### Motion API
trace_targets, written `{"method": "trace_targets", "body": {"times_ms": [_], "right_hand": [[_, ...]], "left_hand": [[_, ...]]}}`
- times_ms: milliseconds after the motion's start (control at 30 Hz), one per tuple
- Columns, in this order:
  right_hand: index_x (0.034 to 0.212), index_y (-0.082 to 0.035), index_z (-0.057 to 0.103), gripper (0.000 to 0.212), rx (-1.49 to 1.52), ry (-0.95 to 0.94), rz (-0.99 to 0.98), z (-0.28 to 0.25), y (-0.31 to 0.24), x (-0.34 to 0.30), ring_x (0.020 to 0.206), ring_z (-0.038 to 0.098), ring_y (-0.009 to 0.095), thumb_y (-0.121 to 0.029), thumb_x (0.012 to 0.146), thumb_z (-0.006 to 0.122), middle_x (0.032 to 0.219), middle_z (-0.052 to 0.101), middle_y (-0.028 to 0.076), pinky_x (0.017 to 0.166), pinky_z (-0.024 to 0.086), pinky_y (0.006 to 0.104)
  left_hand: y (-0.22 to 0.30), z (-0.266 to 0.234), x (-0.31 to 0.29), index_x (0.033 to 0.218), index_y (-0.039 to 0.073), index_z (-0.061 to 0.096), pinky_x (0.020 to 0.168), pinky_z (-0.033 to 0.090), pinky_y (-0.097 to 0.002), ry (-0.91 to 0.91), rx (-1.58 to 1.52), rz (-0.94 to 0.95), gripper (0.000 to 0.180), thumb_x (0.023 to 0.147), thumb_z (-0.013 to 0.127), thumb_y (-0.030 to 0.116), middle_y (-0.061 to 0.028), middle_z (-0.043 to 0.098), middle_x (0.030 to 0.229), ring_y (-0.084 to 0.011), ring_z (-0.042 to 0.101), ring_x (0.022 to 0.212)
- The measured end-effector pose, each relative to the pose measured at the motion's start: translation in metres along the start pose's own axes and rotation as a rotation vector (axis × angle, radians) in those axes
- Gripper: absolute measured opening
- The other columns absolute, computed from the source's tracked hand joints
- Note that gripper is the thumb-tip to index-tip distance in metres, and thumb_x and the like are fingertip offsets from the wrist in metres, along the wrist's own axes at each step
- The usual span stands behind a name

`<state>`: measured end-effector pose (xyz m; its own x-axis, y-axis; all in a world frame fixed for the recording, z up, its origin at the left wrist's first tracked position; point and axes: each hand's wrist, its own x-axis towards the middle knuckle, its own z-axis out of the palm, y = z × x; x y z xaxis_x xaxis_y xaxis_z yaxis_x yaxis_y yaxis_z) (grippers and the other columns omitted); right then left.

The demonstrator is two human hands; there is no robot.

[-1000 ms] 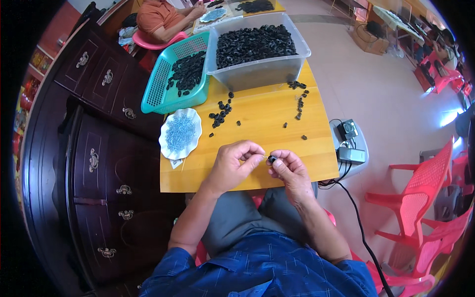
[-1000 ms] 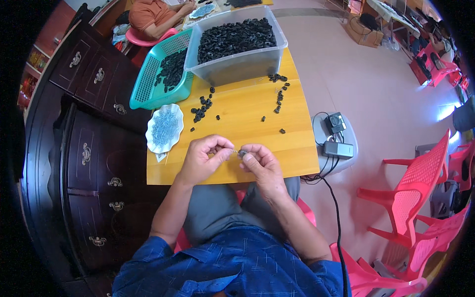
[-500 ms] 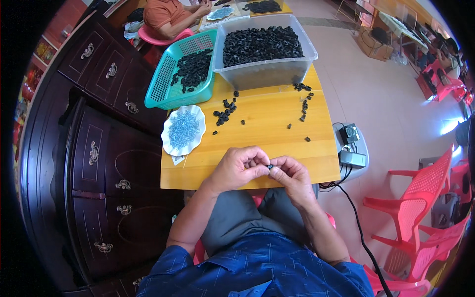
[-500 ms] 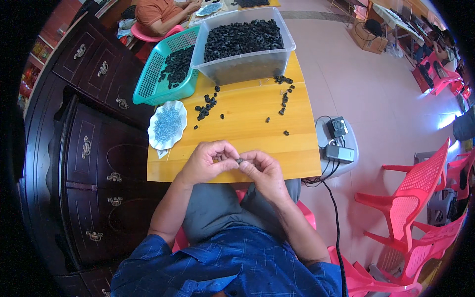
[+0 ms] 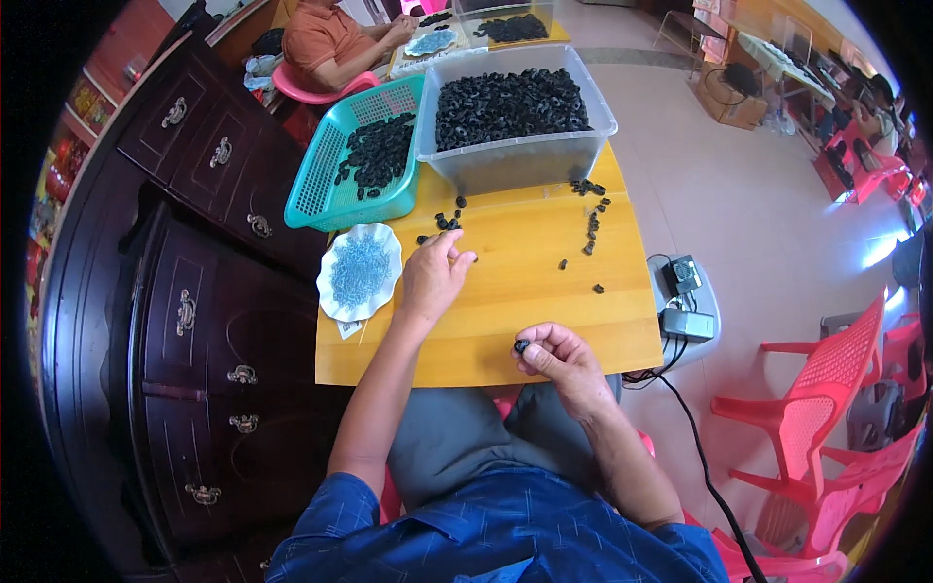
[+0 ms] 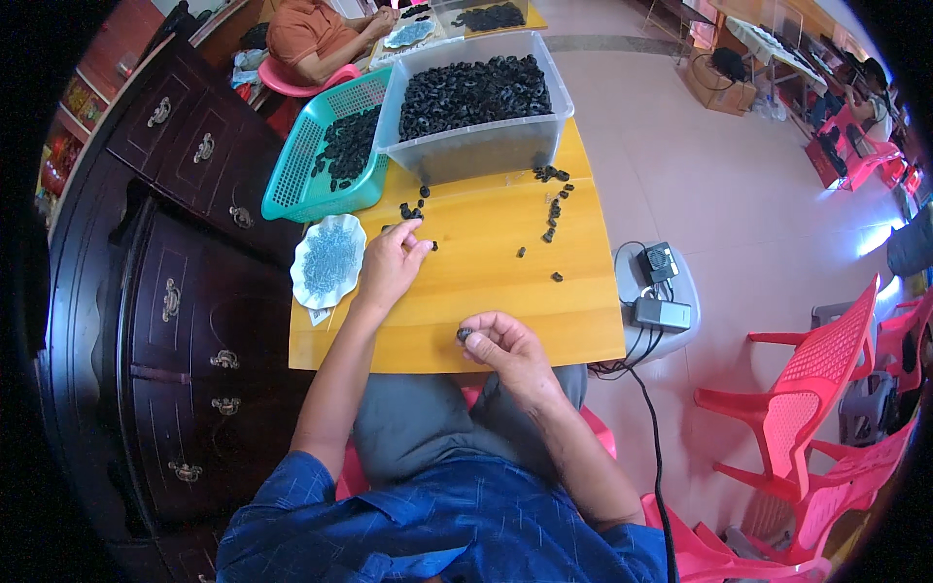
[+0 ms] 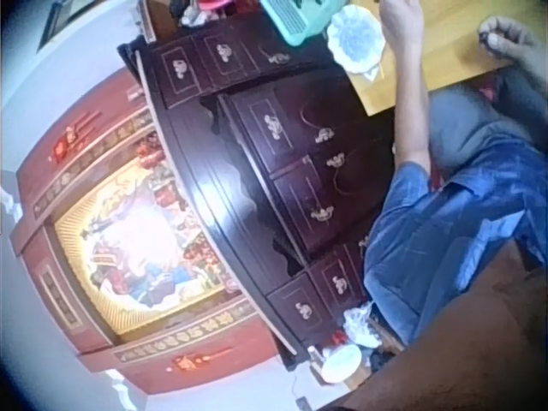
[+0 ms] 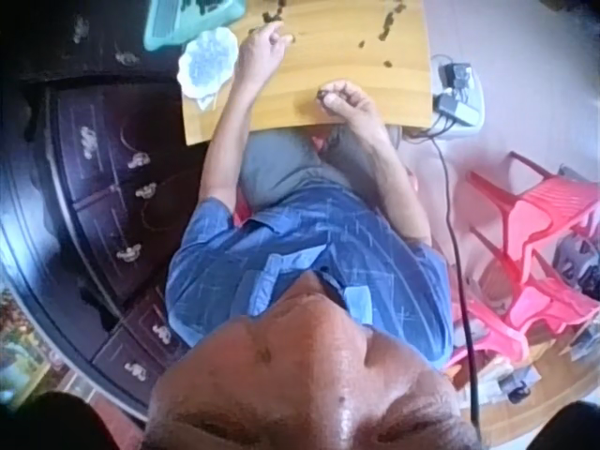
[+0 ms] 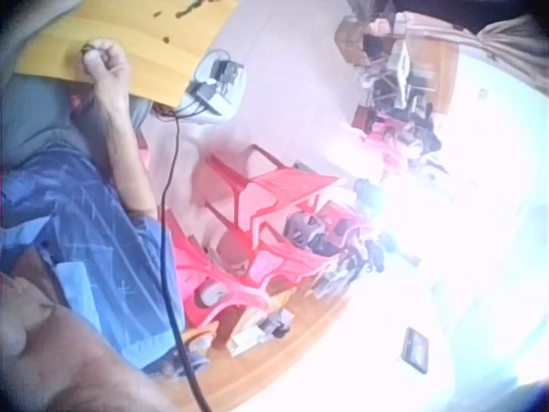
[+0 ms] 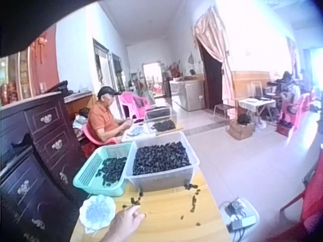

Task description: The person assembles components by picking up plastic parts and beads from dishes and inserting the beads into the parts by hand.

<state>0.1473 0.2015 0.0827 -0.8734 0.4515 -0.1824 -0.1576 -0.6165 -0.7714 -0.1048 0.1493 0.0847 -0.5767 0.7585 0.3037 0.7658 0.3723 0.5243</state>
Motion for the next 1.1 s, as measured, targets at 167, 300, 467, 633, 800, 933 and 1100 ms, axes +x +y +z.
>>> {"method": "trace_targets", "body": {"times_ms": [167,300,467,633,800,933,1100], "right_hand": [[0.108,-0.005,0.063,0.016,-0.009,-0.003,-0.009,0.0,0.0,0.0,0.086,0.06,0.008,-0.015,0.095,0.066,0.096,0.067,0.003,0.079,0.049,0.0227],[0.108,-0.005,0.063,0.016,-0.01,0.018,0.01,-0.001,-0.001,0.0,0.087,0.06,0.008,-0.014,0.095,0.065,0.096,0.067,0.003,0.08,0.049,0.0225],[0.109,-0.005,0.063,0.016,-0.006,0.014,0.008,0.0,-0.001,0.0,0.086,0.06,0.008,-0.014,0.095,0.065,0.097,0.067,0.003,0.08,0.049,0.023],[0.109,-0.005,0.063,0.016,-0.003,0.019,0.004,0.0,-0.001,-0.001,0.086,0.06,0.008,-0.014,0.095,0.065,0.097,0.067,0.003,0.08,0.049,0.0232],[0.11,-0.006,0.062,0.018,-0.015,0.031,-0.019,-0.001,0.0,0.0,0.087,0.061,0.009,-0.017,0.096,0.064,0.097,0.067,0.003,0.08,0.049,0.0234],[0.112,-0.006,0.06,0.019,0.01,0.059,-0.022,0.0,-0.001,0.0,0.085,0.062,0.01,-0.018,0.097,0.063,0.096,0.067,0.004,0.08,0.049,0.0242],[0.112,-0.005,0.059,0.019,0.02,0.08,-0.031,0.0,-0.001,0.0,0.084,0.062,0.01,-0.016,0.097,0.061,0.095,0.068,0.005,0.079,0.05,0.0248]], "left_hand": [[-0.013,0.021,0.006,0.104,0.005,0.069,0.069,0.052,-0.0411,0.001,0.049,0.012,0.027,0.081,0.073,0.019,-0.0112,0.067,0.084,-0.0302,0.066,0.077],[-0.013,0.026,0.007,0.092,0.007,0.07,0.068,0.052,-0.0429,0.014,0.039,0.095,0.014,0.082,0.071,0.016,-0.0115,0.066,0.082,-0.0325,0.065,0.077],[-0.007,0.026,0.001,0.088,0.004,0.066,0.067,0.052,-0.0412,-0.005,0.059,0.09,0.011,0.081,0.071,0.01,-0.0131,0.067,0.081,-0.0318,0.065,0.074],[0.003,0.019,-0.01,0.092,0.003,0.064,0.065,0.052,-0.0393,-0.053,-0.012,0.114,0.011,0.082,0.068,0.006,-0.0123,0.066,0.08,-0.0291,0.066,0.072],[0.023,-0.001,-0.026,0.099,0.0,0.066,0.064,0.052,-0.0226,-0.352,-0.722,-0.263,0.011,0.089,0.066,0.004,-0.0035,0.069,0.083,-0.0074,0.063,0.069],[0.045,-0.022,-0.042,0.098,0.001,0.067,0.066,0.052,-0.021,-0.411,-0.943,-0.32,0.008,0.091,0.065,0.005,-0.0008,0.067,0.083,-0.0061,0.062,0.071],[0.061,-0.035,-0.05,0.099,0.0,0.066,0.069,0.053,-0.0214,-0.515,-1.07,-0.279,0.01,0.091,0.066,0.005,-0.0012,0.068,0.085,-0.0059,0.063,0.073]]}}
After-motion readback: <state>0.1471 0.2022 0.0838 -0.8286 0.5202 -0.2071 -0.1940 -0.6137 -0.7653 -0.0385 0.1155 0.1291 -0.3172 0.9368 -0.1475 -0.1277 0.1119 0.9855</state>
